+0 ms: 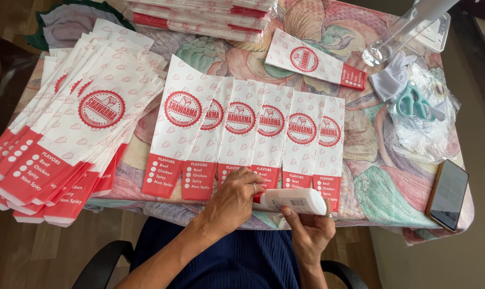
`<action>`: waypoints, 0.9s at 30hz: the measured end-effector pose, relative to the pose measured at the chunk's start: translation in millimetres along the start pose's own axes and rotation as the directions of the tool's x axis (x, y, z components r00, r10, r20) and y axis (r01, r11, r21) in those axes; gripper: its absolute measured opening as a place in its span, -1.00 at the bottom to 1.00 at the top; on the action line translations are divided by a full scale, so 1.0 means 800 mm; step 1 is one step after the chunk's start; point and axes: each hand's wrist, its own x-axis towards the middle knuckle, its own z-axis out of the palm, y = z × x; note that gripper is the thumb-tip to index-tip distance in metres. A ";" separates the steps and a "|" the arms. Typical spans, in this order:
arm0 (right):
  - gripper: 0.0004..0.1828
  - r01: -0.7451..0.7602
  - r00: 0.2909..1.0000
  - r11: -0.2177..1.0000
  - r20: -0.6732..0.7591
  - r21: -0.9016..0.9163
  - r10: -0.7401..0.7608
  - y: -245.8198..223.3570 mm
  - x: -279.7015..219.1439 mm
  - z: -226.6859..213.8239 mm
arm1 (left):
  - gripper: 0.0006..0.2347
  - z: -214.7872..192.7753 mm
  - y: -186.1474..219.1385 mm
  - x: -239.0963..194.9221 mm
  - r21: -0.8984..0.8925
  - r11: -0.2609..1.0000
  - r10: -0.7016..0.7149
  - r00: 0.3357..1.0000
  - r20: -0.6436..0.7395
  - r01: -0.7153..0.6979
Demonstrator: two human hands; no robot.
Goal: The person applies glue to the edges of printed paper cones and folds them to form a sealed shape. They repeat this process for several cones, stacking the finished ones on the table.
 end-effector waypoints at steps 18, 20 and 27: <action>-0.52 -0.015 0.999 0.989 -0.028 0.148 0.020 -0.003 -0.002 0.022 | -0.88 -0.086 -0.022 -0.033 0.044 0.998 -0.045 0.997 0.056 0.042; -0.50 -0.047 0.998 0.995 0.047 0.082 0.043 -0.004 -0.005 0.032 | -0.75 -0.090 -0.021 -0.036 0.051 0.998 -0.027 0.997 0.076 0.024; -0.51 0.023 0.986 0.997 0.166 0.074 -0.035 -0.005 -0.009 0.063 | -0.70 -0.097 -0.020 -0.042 0.033 0.999 -0.039 0.993 0.108 0.036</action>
